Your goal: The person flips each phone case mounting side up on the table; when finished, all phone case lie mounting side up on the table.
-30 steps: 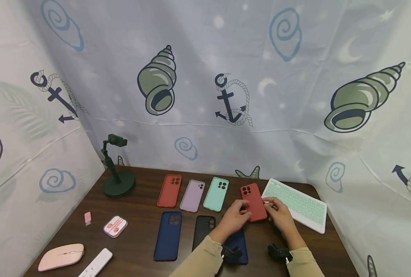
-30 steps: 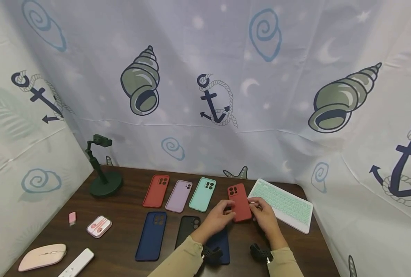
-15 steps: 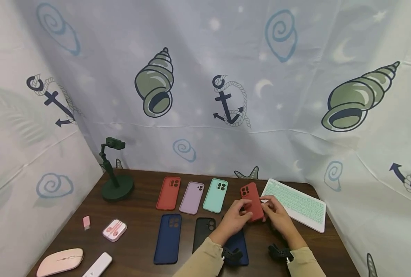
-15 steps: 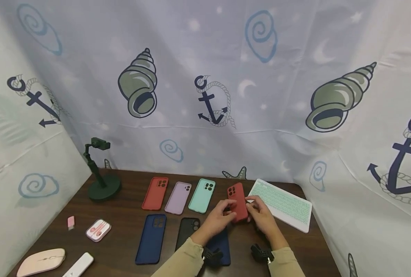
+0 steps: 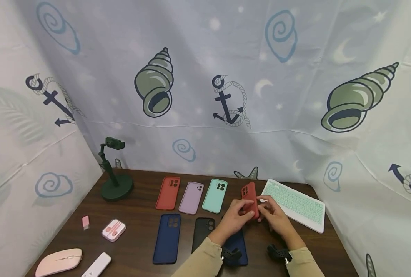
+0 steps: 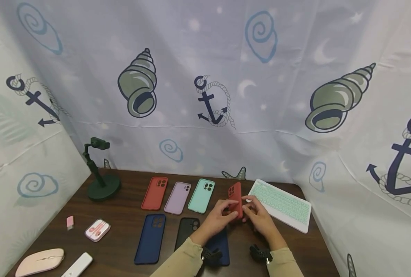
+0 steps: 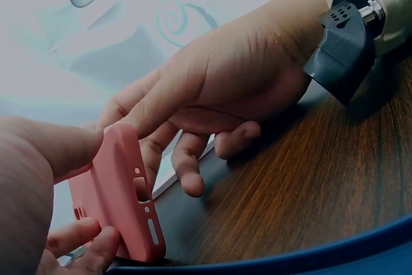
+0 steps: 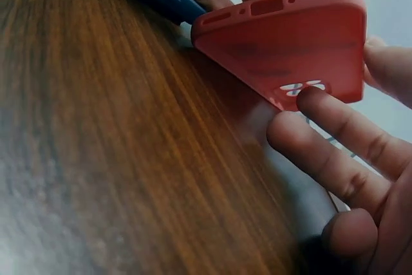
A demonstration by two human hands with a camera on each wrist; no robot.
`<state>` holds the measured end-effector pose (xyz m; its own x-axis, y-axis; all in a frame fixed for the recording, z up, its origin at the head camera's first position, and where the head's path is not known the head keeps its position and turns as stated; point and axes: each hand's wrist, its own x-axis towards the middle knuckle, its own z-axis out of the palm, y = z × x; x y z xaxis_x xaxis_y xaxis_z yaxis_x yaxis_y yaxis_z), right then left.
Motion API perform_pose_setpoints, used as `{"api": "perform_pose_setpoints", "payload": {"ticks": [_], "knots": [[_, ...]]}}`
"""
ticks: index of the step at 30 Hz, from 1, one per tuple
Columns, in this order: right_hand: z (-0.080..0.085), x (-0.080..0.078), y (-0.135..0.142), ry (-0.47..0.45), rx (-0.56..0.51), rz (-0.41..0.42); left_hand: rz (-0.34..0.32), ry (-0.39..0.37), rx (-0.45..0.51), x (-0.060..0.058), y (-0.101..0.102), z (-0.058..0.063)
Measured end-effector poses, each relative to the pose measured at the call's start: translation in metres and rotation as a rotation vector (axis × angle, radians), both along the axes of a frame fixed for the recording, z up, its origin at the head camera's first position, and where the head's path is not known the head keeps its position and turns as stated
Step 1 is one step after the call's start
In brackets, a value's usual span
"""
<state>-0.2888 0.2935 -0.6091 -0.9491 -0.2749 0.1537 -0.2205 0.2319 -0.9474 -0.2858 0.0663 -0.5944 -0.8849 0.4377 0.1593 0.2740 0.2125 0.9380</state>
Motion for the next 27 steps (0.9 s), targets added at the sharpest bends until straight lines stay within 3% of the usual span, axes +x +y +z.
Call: {"api": "perform_pose_setpoints", "payload": {"ticks": [10, 21, 27], "knots": [[-0.004, -0.002, -0.003, 0.034, -0.054, 0.101, -0.009, -0.002, 0.025, 0.002, 0.0, 0.001], [0.002, 0.0, -0.006, 0.052, 0.065, 0.146, 0.012, -0.04, 0.017, 0.007, -0.001, 0.008], [0.003, 0.001, -0.007, 0.024, 0.072, 0.138, 0.021, -0.049, -0.003, 0.006, -0.002, 0.012]]}}
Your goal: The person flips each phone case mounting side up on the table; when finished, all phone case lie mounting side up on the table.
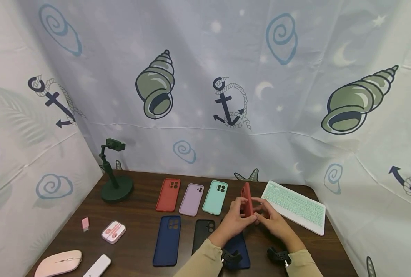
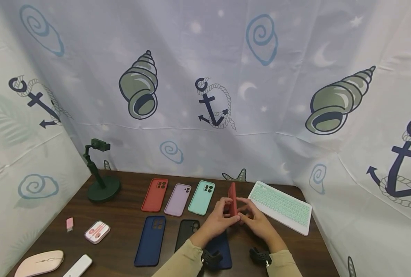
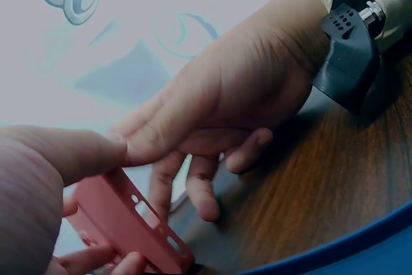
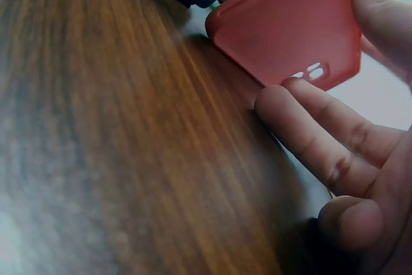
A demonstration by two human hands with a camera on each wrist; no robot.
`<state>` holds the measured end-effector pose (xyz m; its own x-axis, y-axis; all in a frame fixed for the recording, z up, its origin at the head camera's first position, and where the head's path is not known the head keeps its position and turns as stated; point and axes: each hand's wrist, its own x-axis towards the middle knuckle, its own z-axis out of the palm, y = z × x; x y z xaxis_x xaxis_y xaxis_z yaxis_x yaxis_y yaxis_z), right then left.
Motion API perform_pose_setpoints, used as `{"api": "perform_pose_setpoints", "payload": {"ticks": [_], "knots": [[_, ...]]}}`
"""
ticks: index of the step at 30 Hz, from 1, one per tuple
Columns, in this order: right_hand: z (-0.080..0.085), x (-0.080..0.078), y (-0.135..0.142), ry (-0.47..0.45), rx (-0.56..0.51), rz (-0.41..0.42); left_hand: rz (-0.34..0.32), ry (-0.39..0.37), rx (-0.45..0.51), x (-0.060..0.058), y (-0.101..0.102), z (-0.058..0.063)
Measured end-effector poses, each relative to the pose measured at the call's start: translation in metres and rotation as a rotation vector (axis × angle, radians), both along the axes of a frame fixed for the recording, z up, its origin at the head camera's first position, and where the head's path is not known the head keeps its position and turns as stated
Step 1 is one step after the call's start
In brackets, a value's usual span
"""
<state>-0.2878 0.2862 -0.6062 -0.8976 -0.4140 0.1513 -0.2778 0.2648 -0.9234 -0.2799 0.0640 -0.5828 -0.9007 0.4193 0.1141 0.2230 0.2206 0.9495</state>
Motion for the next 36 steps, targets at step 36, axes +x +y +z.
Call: {"api": "perform_pose_setpoints", "payload": {"ticks": [36], "knots": [[0.014, 0.003, -0.018, -0.046, 0.201, -0.14, 0.332, 0.195, -0.351, -0.014, -0.021, 0.006]]}}
